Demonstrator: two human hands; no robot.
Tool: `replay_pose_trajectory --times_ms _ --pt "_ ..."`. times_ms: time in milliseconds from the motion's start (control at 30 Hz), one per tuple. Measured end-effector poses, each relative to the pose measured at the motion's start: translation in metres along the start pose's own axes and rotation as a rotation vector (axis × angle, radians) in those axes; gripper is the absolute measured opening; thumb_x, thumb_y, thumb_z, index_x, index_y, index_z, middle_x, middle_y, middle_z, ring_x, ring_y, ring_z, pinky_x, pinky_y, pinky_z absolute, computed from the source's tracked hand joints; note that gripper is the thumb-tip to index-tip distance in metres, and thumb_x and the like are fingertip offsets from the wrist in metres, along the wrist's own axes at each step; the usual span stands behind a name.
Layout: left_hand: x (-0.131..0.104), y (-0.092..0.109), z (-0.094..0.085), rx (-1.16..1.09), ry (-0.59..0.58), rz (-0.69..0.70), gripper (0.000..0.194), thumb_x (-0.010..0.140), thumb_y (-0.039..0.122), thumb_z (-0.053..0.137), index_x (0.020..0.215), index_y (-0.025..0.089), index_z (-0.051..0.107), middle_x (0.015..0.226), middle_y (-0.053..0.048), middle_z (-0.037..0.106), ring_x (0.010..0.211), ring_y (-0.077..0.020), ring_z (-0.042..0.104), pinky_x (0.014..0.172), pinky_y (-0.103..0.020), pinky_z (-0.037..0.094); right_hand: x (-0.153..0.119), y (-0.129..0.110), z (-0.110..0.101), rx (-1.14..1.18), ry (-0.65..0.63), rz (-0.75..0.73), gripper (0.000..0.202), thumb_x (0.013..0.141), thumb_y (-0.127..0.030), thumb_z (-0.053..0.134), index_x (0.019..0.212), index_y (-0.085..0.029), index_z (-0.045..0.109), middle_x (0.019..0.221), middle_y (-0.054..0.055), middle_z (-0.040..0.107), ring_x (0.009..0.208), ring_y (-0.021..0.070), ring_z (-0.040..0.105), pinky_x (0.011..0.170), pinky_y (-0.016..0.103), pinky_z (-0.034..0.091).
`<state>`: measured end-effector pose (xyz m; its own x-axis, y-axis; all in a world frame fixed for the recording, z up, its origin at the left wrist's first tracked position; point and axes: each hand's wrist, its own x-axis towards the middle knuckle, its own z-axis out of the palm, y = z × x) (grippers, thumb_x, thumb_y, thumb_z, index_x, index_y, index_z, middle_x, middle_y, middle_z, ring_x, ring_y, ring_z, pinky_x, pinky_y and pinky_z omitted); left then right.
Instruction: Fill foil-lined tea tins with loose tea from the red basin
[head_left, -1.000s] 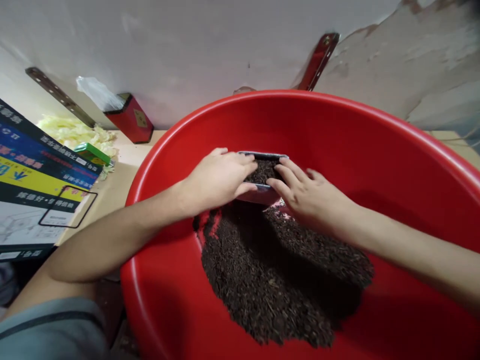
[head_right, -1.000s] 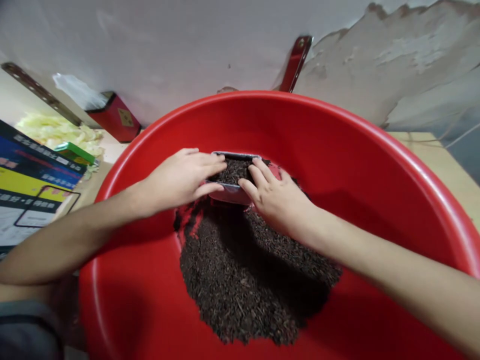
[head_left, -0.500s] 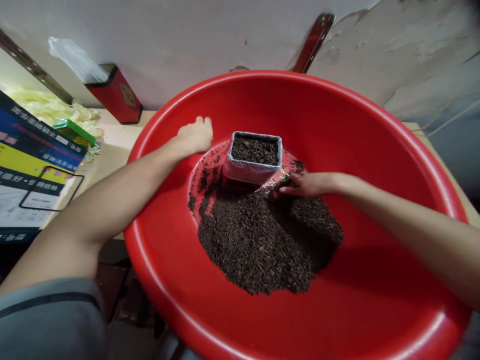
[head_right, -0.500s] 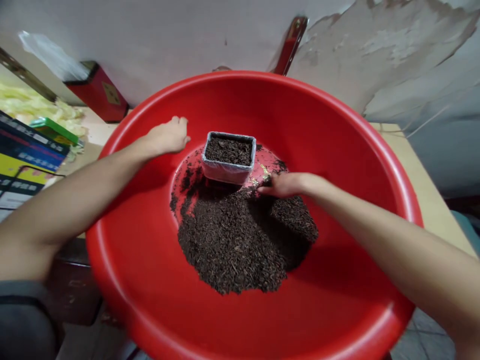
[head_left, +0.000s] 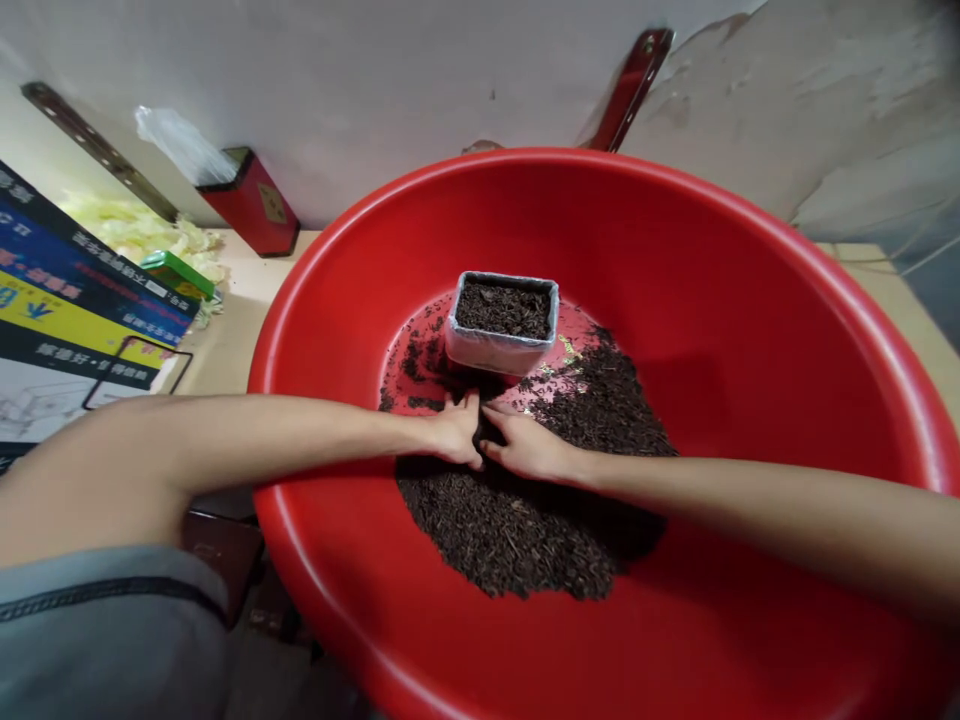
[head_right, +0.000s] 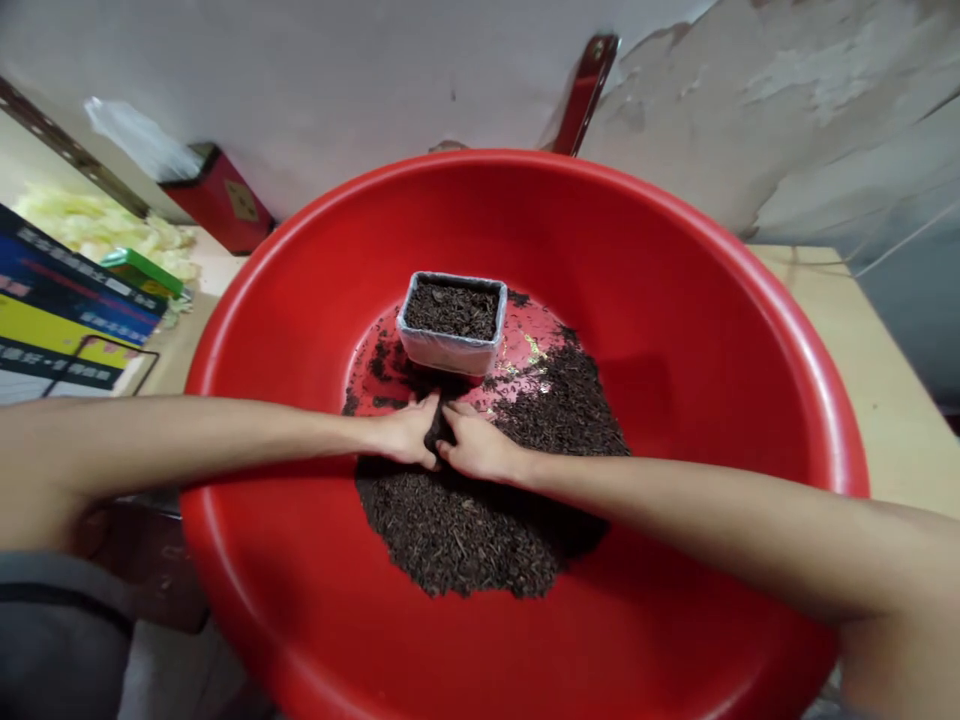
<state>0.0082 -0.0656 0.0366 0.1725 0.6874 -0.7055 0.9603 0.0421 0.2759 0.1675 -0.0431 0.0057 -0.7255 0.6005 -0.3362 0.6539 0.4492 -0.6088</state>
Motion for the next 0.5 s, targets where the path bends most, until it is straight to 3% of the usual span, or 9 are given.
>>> replay_pose_trajectory --times_ms 100,200,267,333,367,433,500 --pt "0.001 -0.006 -0.016 0.032 -0.009 0.110 0.102 0.071 0.036 0.079 0.153 0.005 0.029 0.150 -0.027 0.049 0.135 -0.0338 0.054 0.107 -0.036 0.047 0.004 0.006 -0.009 -0.038 0.087 -0.070 0.033 0.091 -0.024 0.052 0.116 -0.014 0.071 0.121 0.016 0.070 0.114 0.0272 0.065 0.107 0.043 0.049" --pt "0.000 -0.015 -0.022 0.127 0.041 0.159 0.100 0.073 0.039 0.077 0.153 0.002 0.030 0.157 -0.028 0.039 0.141 -0.0334 0.046 0.114 -0.036 0.040 0.005 0.014 -0.011 -0.152 0.180 -0.151 0.048 0.090 -0.027 0.054 0.134 -0.007 0.060 0.142 0.023 0.057 0.133 0.0319 0.053 0.113 0.050 0.042" --pt "-0.003 -0.017 -0.025 0.168 -0.053 0.164 0.106 0.070 0.040 0.079 0.155 0.002 0.028 0.161 -0.027 0.031 0.145 -0.0338 0.041 0.116 -0.036 0.037 0.006 0.018 -0.013 -0.116 0.048 -0.259 0.058 0.088 -0.029 0.058 0.141 -0.006 0.055 0.152 0.023 0.047 0.143 0.0316 0.044 0.118 0.049 0.039" --pt "-0.007 -0.016 -0.032 0.172 -0.208 0.206 0.096 0.071 0.042 0.079 0.152 0.009 0.039 0.157 -0.022 0.043 0.140 -0.0328 0.048 0.113 -0.036 0.041 0.008 0.018 -0.016 -0.023 -0.080 -0.312 0.045 0.090 -0.031 0.055 0.130 -0.012 0.066 0.143 0.016 0.059 0.134 0.0287 0.055 0.114 0.045 0.043" --pt "-0.009 -0.015 -0.037 0.161 -0.253 0.234 0.087 0.074 0.042 0.077 0.149 0.013 0.046 0.151 -0.018 0.052 0.135 -0.0315 0.054 0.110 -0.036 0.044 0.009 0.018 -0.018 0.019 -0.083 -0.298 0.038 0.092 -0.029 0.051 0.122 -0.016 0.071 0.133 0.012 0.067 0.124 0.0267 0.062 0.110 0.043 0.047" --pt "-0.010 -0.015 -0.047 0.147 -0.216 0.225 0.065 0.083 0.042 0.069 0.141 0.016 0.055 0.139 -0.015 0.064 0.124 -0.0300 0.062 0.104 -0.036 0.048 0.012 0.017 -0.019 0.055 0.014 -0.209 0.035 0.096 -0.027 0.044 0.112 -0.020 0.075 0.118 0.009 0.074 0.110 0.0243 0.068 0.105 0.042 0.050" --pt "-0.007 -0.016 -0.049 0.128 -0.079 0.063 0.058 0.091 0.045 0.060 0.138 0.012 0.056 0.135 -0.020 0.065 0.119 -0.0315 0.066 0.101 -0.038 0.050 0.014 0.018 -0.015 0.038 0.150 -0.103 0.038 0.098 -0.029 0.042 0.116 -0.018 0.073 0.123 0.012 0.071 0.115 0.0259 0.065 0.109 0.045 0.047"
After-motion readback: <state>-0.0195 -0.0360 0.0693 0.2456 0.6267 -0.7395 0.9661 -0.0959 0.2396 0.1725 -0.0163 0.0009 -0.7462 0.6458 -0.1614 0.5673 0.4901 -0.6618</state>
